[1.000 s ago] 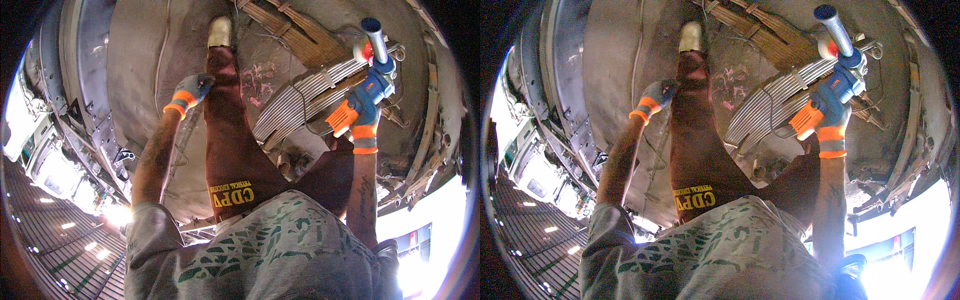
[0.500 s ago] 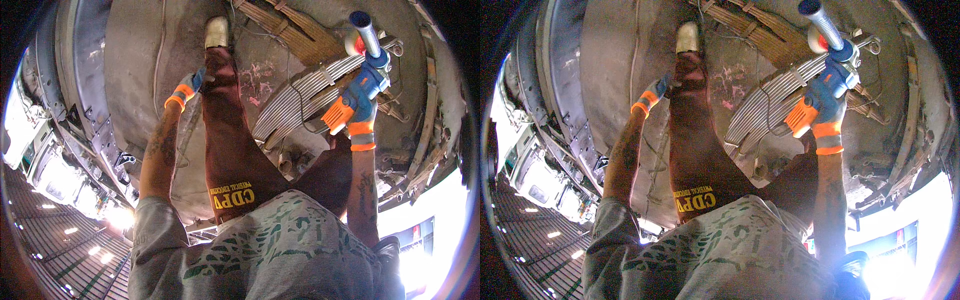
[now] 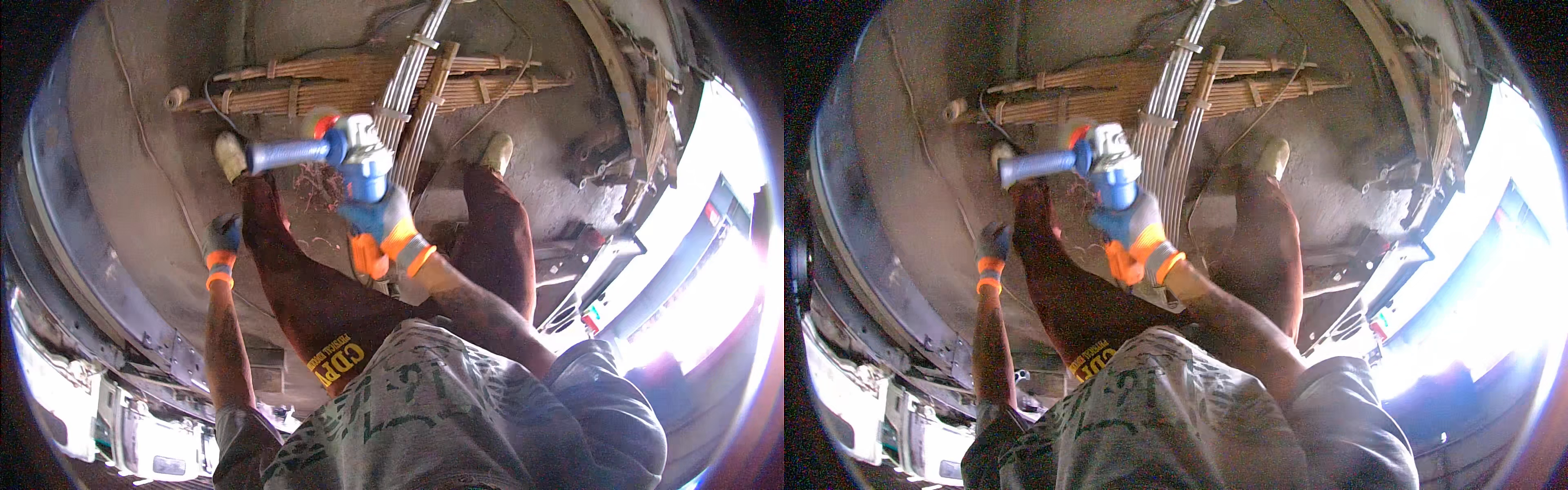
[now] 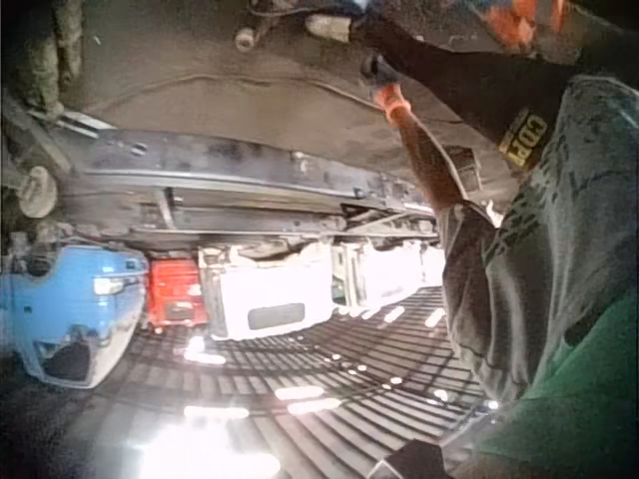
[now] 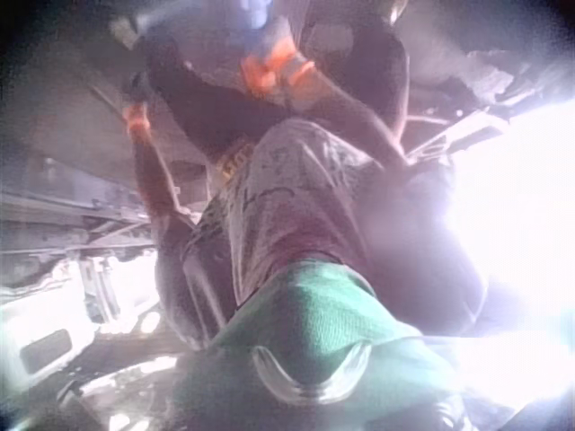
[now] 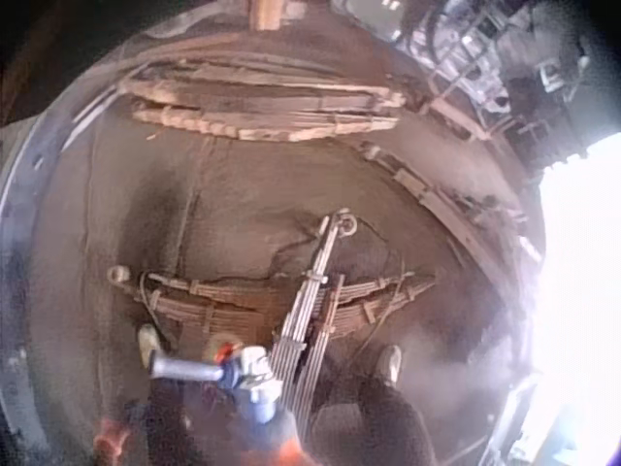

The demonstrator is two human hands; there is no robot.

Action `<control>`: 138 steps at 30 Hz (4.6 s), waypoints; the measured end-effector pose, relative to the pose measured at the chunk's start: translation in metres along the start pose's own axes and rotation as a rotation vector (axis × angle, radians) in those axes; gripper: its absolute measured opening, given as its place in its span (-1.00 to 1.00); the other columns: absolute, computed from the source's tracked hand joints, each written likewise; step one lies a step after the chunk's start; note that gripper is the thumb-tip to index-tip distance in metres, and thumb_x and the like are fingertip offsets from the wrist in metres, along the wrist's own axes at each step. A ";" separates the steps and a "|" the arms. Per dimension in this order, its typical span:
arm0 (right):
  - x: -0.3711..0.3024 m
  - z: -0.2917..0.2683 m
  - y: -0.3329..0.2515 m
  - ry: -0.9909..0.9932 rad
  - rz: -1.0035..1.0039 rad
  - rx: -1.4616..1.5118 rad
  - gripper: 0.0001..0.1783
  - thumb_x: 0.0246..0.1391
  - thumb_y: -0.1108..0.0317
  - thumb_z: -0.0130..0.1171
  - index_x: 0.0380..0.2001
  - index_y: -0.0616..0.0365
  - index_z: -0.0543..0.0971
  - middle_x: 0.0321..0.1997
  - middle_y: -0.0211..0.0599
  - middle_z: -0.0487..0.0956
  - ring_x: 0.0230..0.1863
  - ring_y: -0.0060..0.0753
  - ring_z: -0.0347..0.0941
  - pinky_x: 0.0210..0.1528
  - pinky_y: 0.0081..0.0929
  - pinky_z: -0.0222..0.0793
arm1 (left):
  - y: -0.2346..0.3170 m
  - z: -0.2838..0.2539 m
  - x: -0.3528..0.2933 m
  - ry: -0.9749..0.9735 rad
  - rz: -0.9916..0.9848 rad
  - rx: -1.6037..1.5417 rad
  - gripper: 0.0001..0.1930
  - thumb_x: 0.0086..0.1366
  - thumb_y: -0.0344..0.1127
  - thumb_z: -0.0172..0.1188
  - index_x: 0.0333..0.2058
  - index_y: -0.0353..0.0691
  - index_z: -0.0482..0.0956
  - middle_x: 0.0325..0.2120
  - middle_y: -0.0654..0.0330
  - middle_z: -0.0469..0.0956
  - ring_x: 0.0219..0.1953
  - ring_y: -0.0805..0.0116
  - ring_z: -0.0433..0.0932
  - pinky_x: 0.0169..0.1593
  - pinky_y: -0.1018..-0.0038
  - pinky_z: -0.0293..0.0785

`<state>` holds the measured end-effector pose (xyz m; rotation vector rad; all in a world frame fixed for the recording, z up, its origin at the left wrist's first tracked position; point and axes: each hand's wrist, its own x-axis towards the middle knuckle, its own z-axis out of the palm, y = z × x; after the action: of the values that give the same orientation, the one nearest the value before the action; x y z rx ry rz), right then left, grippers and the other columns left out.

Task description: The person uses an angle grinder to smooth and deburr a bundle of metal rods. They reposition the rods and the grinder multiple times to access different sections of the bundle.

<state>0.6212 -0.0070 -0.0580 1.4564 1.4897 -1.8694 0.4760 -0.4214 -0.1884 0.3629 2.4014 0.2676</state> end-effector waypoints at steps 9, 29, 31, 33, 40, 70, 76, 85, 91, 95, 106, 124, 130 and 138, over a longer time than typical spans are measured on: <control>-0.018 0.003 -0.004 0.029 0.202 0.438 -0.68 -0.07 0.50 0.46 -0.21 0.25 0.60 -0.40 -0.32 0.64 -0.55 -0.49 0.54 -0.52 -0.43 0.49 | 0.016 -0.087 0.035 0.072 -0.146 0.115 -0.61 0.42 0.00 0.27 -0.17 -0.29 0.74 -0.18 -0.08 0.70 -0.15 -0.06 0.63 0.07 0.26 0.55; -0.040 0.214 -0.213 0.217 -0.100 0.911 -0.72 -0.10 0.49 0.49 -0.30 0.19 0.60 -0.45 -0.30 0.63 -0.56 -0.42 0.55 -0.50 -0.37 0.52 | 0.154 -0.294 0.030 -0.335 0.595 -0.510 -0.11 0.21 -0.17 0.42 0.42 -0.40 0.21 0.33 -0.11 0.37 0.33 0.00 0.41 0.37 0.14 0.35; -0.040 0.227 -0.228 0.155 -0.100 0.876 -0.72 -0.09 0.49 0.48 -0.29 0.19 0.59 -0.44 -0.32 0.63 -0.53 -0.45 0.55 -0.46 -0.38 0.54 | 0.162 -0.305 0.026 -0.266 0.591 -0.596 -0.07 0.14 -0.18 0.43 0.42 -0.41 0.19 0.30 -0.09 0.38 0.34 0.01 0.39 0.38 0.13 0.32; -0.046 0.215 -0.245 0.128 -0.103 0.669 -0.64 -0.12 0.36 0.52 -0.28 0.24 0.59 -0.40 -0.33 0.65 -0.44 -0.50 0.56 -0.35 -0.40 0.56 | 0.157 -0.297 0.027 -0.237 0.525 -0.629 -0.06 0.14 -0.19 0.42 0.42 -0.41 0.18 0.30 -0.09 0.38 0.34 0.02 0.38 0.39 0.12 0.31; 0.019 0.152 -0.197 0.141 -0.131 0.263 -0.48 -0.23 0.25 0.60 -0.18 0.24 0.65 -0.28 -0.35 0.71 -0.28 -0.55 0.58 -0.16 -0.44 0.58 | 0.200 -0.211 0.048 -0.410 0.563 -0.605 0.02 0.24 -0.08 0.44 0.46 -0.45 0.02 0.26 -0.14 0.40 0.26 -0.01 0.46 0.31 0.18 0.38; 0.191 0.003 0.049 -0.097 -0.269 0.813 -0.65 -0.17 0.39 0.53 -0.30 0.17 0.57 -0.45 -0.38 0.59 -0.51 -0.48 0.50 -0.43 -0.39 0.50 | 0.280 0.018 0.112 0.055 1.495 0.693 -0.34 0.11 0.16 0.43 0.24 0.52 0.55 -0.38 0.23 0.25 -0.40 0.15 0.38 -0.29 0.20 0.36; 0.195 0.004 0.082 -0.139 -0.370 0.777 -0.60 -0.17 0.34 0.53 -0.26 0.19 0.58 -0.39 -0.40 0.62 -0.44 -0.53 0.51 -0.34 -0.39 0.53 | 0.270 0.051 0.118 0.192 1.711 0.715 -0.58 0.34 -0.13 0.23 0.17 0.39 0.56 -0.54 0.34 0.24 -0.58 0.35 0.40 -0.34 0.27 0.32; 0.220 -0.015 0.097 0.268 -0.541 0.822 -0.30 -0.28 0.20 0.59 -0.02 0.24 0.56 -0.23 -0.23 0.72 -0.24 -0.41 0.64 -0.04 -0.30 0.60 | 0.427 -0.008 0.086 0.625 1.596 0.646 -0.43 0.18 0.00 0.45 0.16 0.10 0.57 0.06 0.14 0.45 0.16 0.02 0.45 0.27 -0.05 0.37; 0.211 -0.008 0.110 0.413 -0.616 0.888 -0.35 -0.17 0.32 0.56 0.03 0.22 0.55 -0.20 -0.32 0.71 -0.20 -0.49 0.64 -0.07 -0.38 0.59 | 0.523 -0.013 0.116 -0.018 0.762 1.300 -0.57 0.10 0.00 0.47 -0.09 -0.03 0.67 -0.16 0.02 0.71 -0.04 -0.07 0.68 0.06 0.05 0.57; 0.212 -0.022 0.140 0.541 -0.409 0.870 -0.26 -0.25 0.26 0.55 0.08 0.22 0.55 -0.15 -0.18 0.73 -0.16 -0.37 0.66 0.02 -0.31 0.57 | 0.531 0.038 0.126 -0.036 0.926 1.270 -0.73 0.16 0.00 0.43 -0.27 0.02 0.69 -0.36 0.03 0.73 -0.23 -0.08 0.73 -0.12 0.05 0.64; 0.220 -0.032 0.158 0.627 -0.438 0.929 -0.78 -0.03 0.28 0.48 -0.38 0.16 0.68 -0.50 -0.39 0.68 -0.46 -0.49 0.61 -0.36 -0.39 0.52 | 0.555 0.091 0.116 -0.018 1.139 1.344 -0.84 0.21 -0.18 0.33 -0.24 0.01 0.75 -0.35 0.07 0.75 -0.23 0.02 0.76 -0.13 0.10 0.67; 0.209 -0.049 0.163 0.481 -0.344 0.838 -0.60 -0.06 0.32 0.46 -0.13 0.19 0.63 -0.27 -0.30 0.72 -0.26 -0.44 0.62 -0.09 -0.36 0.56 | 0.556 0.096 0.117 0.035 1.177 1.299 -0.84 0.24 -0.21 0.28 -0.26 0.03 0.79 -0.33 0.04 0.76 -0.23 -0.01 0.76 -0.11 0.09 0.67; 0.216 -0.016 0.149 0.502 -0.490 1.011 -0.56 -0.14 0.32 0.48 -0.14 0.19 0.62 -0.30 -0.31 0.70 -0.31 -0.47 0.60 -0.17 -0.37 0.55 | 0.542 0.062 0.111 0.008 0.945 1.371 -0.85 0.19 -0.17 0.32 -0.27 0.07 0.77 -0.29 0.05 0.75 -0.20 -0.02 0.74 -0.07 0.07 0.65; 0.225 -0.009 0.155 0.650 -0.562 1.023 -0.58 -0.09 0.36 0.47 -0.13 0.21 0.60 -0.29 -0.32 0.70 -0.32 -0.46 0.62 -0.18 -0.36 0.56 | 0.538 0.071 0.122 -0.004 1.005 1.340 -0.85 0.18 -0.16 0.36 -0.25 0.11 0.74 -0.34 0.10 0.75 -0.23 0.00 0.75 -0.11 0.09 0.66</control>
<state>0.6501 0.0111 -0.3289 2.4575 1.2827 -2.9533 0.5352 0.1309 -0.1609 2.0928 1.8199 -0.9679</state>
